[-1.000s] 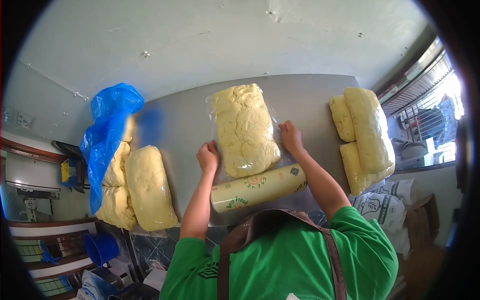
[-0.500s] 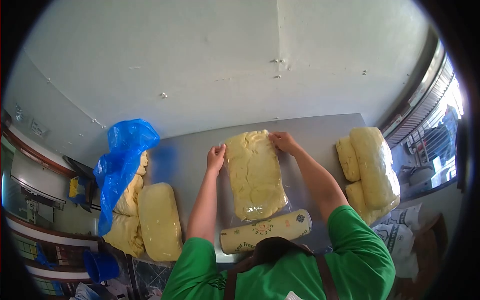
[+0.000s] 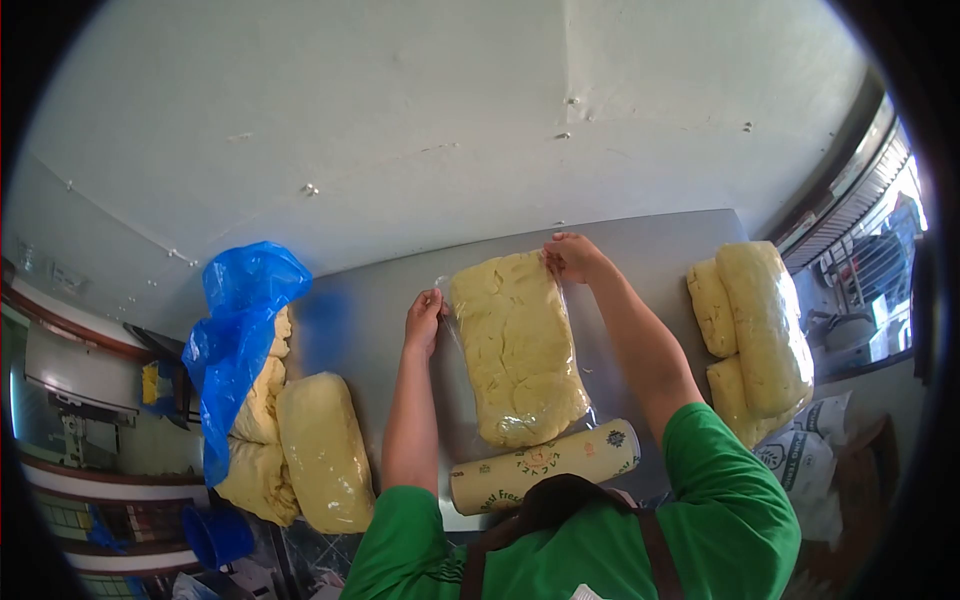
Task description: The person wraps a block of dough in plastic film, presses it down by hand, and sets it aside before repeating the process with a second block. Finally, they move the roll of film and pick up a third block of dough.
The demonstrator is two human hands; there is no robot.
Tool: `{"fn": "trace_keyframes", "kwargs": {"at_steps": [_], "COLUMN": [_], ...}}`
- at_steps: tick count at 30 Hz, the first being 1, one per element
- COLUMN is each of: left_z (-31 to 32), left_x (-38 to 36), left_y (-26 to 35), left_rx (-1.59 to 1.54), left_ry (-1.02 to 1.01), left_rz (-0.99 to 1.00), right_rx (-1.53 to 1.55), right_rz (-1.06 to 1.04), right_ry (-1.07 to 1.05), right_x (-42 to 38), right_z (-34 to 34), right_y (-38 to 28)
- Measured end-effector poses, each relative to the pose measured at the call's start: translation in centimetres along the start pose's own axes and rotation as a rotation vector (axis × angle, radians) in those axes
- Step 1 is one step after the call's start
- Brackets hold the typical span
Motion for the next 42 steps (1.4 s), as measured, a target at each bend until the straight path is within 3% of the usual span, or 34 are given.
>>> {"fn": "trace_keyframes", "kwargs": {"at_steps": [3,4,6,8,11,14,17,20,23,26,27,29,30,31,33,36,38,39,42], "left_z": [0.7,0.8,0.6,0.9,0.3,0.5,0.5,0.8,0.9,0.5,0.5,0.6,0.5,0.3,0.3,0.5,0.4,0.5,0.5], "left_x": [0.4,0.6,0.8,0.9,0.6,1.0,0.8,0.8,1.0,1.2,1.0,1.0,1.2,1.3,1.6,1.5,1.3,1.1,1.2], "left_y": [-0.1,-0.3,-0.4,-0.5,-0.6,-1.0,-0.7,-0.5,-0.6,-0.7,-0.6,-0.8,-0.9,-1.1,-1.4,-1.5,-1.2,-0.9,-1.0], "left_rx": [-0.036,-0.049,0.009,0.046,0.086,0.105,0.124,0.142,0.156,0.186,0.203,0.205,0.199,0.196,0.197,0.225,0.208,0.214,0.230], "left_ry": [0.072,0.092,0.122,0.146,0.173,0.165,0.171,0.179,0.184,0.188,0.197,0.209,0.208,0.203,0.209,0.218,0.217,0.213,0.217], "left_rz": [-0.012,-0.016,0.006,0.025,0.043,0.063,0.072,0.098,0.118,0.103,0.094,0.090,0.094,0.095,0.118,0.112,0.099,0.101,0.119], "right_rx": [-0.385,-0.380,0.245,0.275,-0.234,-1.068,-1.374,-0.700,-0.092,0.266,0.315,0.388,0.207,-0.157,-0.892,-1.351,-0.919,-0.564,-0.284], "right_rz": [-0.003,0.050,0.289,0.289,0.110,0.157,-0.274,0.031,0.124,0.351,0.311,0.225,0.137,0.159,0.194,-0.071,-0.139,0.036,0.134], "right_ry": [-0.010,-0.004,0.090,0.058,0.150,0.031,0.066,-0.099,-0.077,0.016,0.053,0.121,0.164,0.110,0.011,-0.087,-0.045,-0.005,0.141], "right_x": [4.6,5.7,3.7,5.3,4.8,-3.5,-2.7,0.1,-0.3,2.7,3.8,5.5,5.8,6.0,-1.2,0.0,0.3,0.4,1.1], "right_z": [-1.4,-1.8,-1.6,-2.7,-4.8,0.3,0.4,-1.2,0.4,0.3,-0.7,-3.0,-3.7,-3.6,-0.2,0.4,0.6,0.5,0.7], "right_y": [-0.3,0.0,0.4,-0.6,-2.8,-3.4,-3.3,-1.0,0.2,1.4,0.8,-1.7,-3.0,-3.0,-4.3,-3.3,-2.5,-1.5,-0.2]}}
Point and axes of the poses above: each hand's wrist, its own x-axis towards the middle knuckle, its own z-axis out of the palm, y = z × x, the point moved 6 cm from there along x, towards the middle knuckle, and after that the axes turned 5 degrees about z, right-handed, at the moved point
